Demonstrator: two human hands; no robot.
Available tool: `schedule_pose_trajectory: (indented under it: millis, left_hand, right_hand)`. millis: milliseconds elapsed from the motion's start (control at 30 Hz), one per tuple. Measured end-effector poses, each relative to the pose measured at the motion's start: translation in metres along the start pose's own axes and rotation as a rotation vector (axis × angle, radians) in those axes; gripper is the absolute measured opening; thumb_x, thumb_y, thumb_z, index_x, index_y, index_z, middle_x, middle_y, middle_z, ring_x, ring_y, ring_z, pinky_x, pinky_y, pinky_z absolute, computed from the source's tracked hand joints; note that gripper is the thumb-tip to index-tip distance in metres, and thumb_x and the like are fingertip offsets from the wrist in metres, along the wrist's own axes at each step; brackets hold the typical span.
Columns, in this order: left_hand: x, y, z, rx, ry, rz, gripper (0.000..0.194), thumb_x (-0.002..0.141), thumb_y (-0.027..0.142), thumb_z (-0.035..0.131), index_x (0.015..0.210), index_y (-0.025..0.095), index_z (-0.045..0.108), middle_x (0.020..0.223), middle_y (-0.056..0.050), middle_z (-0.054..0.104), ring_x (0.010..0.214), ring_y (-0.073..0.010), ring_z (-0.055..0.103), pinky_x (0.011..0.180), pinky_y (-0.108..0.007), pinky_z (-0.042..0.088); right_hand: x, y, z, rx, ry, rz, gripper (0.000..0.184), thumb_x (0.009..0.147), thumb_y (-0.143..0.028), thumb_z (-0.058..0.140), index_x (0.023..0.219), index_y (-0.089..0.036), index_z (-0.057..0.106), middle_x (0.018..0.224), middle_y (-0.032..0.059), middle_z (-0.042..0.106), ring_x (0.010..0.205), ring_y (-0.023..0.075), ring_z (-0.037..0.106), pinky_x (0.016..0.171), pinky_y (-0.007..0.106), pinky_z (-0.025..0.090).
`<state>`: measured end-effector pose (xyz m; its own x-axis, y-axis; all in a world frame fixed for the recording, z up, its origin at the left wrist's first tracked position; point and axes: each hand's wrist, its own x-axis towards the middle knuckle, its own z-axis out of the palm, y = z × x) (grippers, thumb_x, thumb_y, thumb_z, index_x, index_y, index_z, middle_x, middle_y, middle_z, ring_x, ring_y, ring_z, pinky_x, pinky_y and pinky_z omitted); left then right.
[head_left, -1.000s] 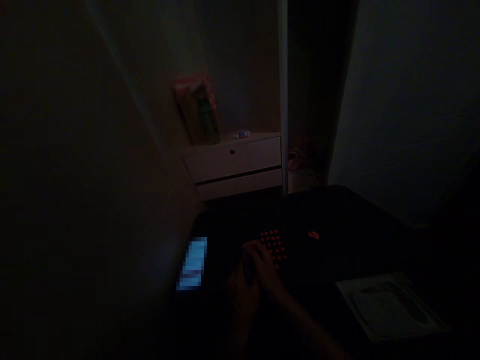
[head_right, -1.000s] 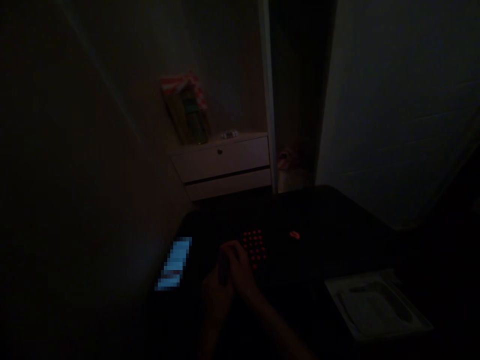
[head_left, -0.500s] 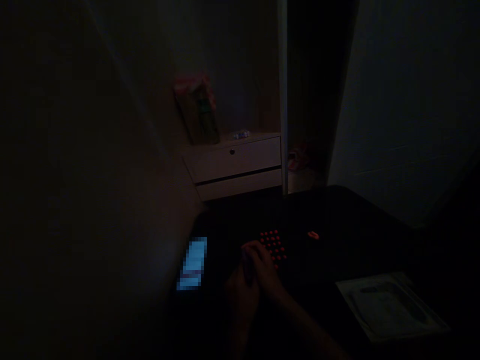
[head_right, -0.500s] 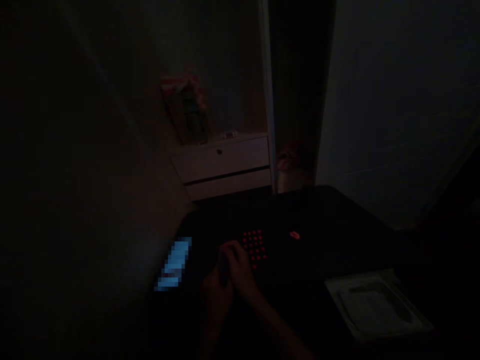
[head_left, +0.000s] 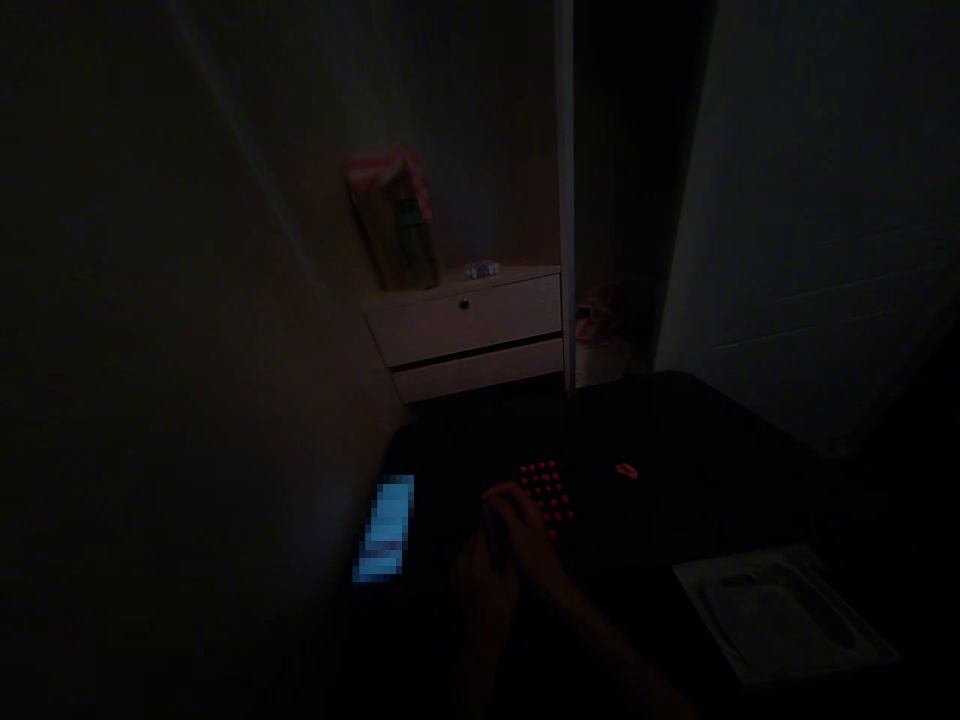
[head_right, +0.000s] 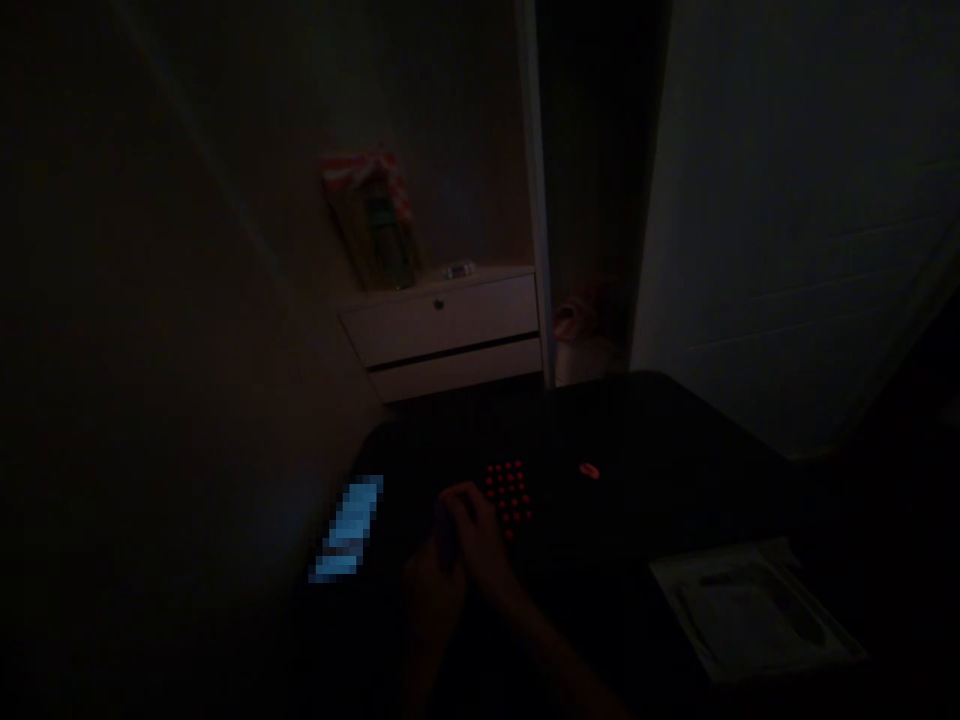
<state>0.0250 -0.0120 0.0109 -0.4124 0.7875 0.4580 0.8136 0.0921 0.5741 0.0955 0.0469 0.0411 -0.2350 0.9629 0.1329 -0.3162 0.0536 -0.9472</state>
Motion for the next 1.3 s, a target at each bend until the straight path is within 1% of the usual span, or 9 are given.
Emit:
schedule_pose_trajectory:
  millis: [167,300,467,700,900,1000,1100,1200,1300]
  left_hand:
    - [-0.0002,0.0001,0.0004,0.013,0.016,0.029,0.027,0.084,0.03,0.054,0.099,0.016,0.07,0.085,-0.008,0.075,0.078,-0.0184,0.072,0.069,-0.024,0.054]
    - [-0.0017,-0.001,0.0013,0.023,0.02,0.024,0.027,0.084,0.032,0.054,0.101,0.016,0.069,0.085,-0.008,0.075,0.078,-0.0186,0.071,0.069,-0.025,0.053]
    - [-0.0021,-0.0027,0.0023,0.041,0.018,0.023,0.023,0.084,0.031,0.054,0.093,0.017,0.07,0.078,-0.006,0.074,0.071,-0.0181,0.07,0.063,-0.025,0.051]
    - [-0.0023,-0.0048,0.005,0.049,0.048,0.044,0.024,0.083,0.029,0.056,0.098,0.016,0.07,0.082,-0.007,0.074,0.074,-0.0187,0.07,0.067,-0.026,0.053]
    - [-0.0023,-0.0032,0.0031,0.039,0.047,0.05,0.021,0.082,0.029,0.057,0.093,0.016,0.07,0.078,-0.006,0.073,0.07,-0.0177,0.07,0.064,-0.025,0.052]
    - [-0.0025,-0.0028,0.0026,0.039,0.055,0.048,0.022,0.082,0.03,0.058,0.095,0.016,0.07,0.08,-0.006,0.074,0.071,-0.0176,0.07,0.063,-0.025,0.052]
    - [-0.0026,-0.0026,0.0027,0.057,0.062,0.074,0.022,0.082,0.028,0.058,0.096,0.016,0.07,0.082,-0.007,0.075,0.073,-0.0185,0.071,0.064,-0.025,0.052]
    - [-0.0025,-0.0016,0.0026,0.069,0.077,0.091,0.021,0.083,0.027,0.056,0.095,0.016,0.07,0.08,-0.006,0.074,0.071,-0.0177,0.07,0.063,-0.025,0.052]
    - [-0.0021,-0.0002,0.0022,0.075,0.102,0.107,0.019,0.083,0.027,0.055,0.089,0.016,0.069,0.074,-0.005,0.073,0.066,-0.0163,0.069,0.06,-0.024,0.051]
  right_hand:
    - [0.0007,0.001,-0.0001,-0.006,-0.011,0.017,0.015,0.083,-0.034,0.058,0.08,-0.022,0.067,0.079,-0.0005,0.064,0.08,0.0186,0.059,0.073,0.027,0.045]
    - [0.0016,0.0021,-0.0004,-0.013,-0.017,0.005,0.016,0.083,-0.033,0.057,0.081,-0.022,0.068,0.08,-0.0001,0.065,0.081,0.0186,0.059,0.074,0.027,0.044]
    - [0.0021,0.0035,-0.0003,-0.003,-0.016,0.004,0.015,0.082,-0.034,0.059,0.08,-0.022,0.068,0.079,-0.0001,0.066,0.081,0.0189,0.059,0.073,0.028,0.044]
    - [0.0008,0.004,0.0001,-0.004,-0.018,0.003,0.014,0.084,-0.033,0.058,0.082,-0.022,0.067,0.08,-0.0006,0.065,0.08,0.0179,0.059,0.073,0.027,0.044]
    - [0.001,0.0035,0.0,-0.01,-0.02,0.0,0.015,0.083,-0.033,0.058,0.08,-0.022,0.067,0.08,0.0001,0.065,0.08,0.0184,0.059,0.073,0.028,0.045]
    - [0.0005,0.0017,0.0002,-0.02,-0.016,0.005,0.016,0.084,-0.034,0.058,0.081,-0.022,0.067,0.081,0.0002,0.065,0.082,0.0186,0.06,0.074,0.028,0.045]
    - [-0.0004,-0.0009,0.0003,-0.02,-0.018,0.008,0.015,0.084,-0.033,0.057,0.081,-0.022,0.067,0.08,-0.0001,0.065,0.081,0.0182,0.059,0.074,0.027,0.045]
    - [-0.0008,-0.0018,0.0002,-0.01,-0.021,0.017,0.015,0.083,-0.033,0.058,0.081,-0.022,0.067,0.08,-0.0004,0.065,0.08,0.0179,0.06,0.073,0.027,0.045]
    - [-0.0004,-0.0014,0.0001,-0.01,-0.019,0.006,0.015,0.082,-0.033,0.058,0.081,-0.022,0.068,0.08,-0.0002,0.066,0.08,0.0182,0.06,0.073,0.027,0.045]
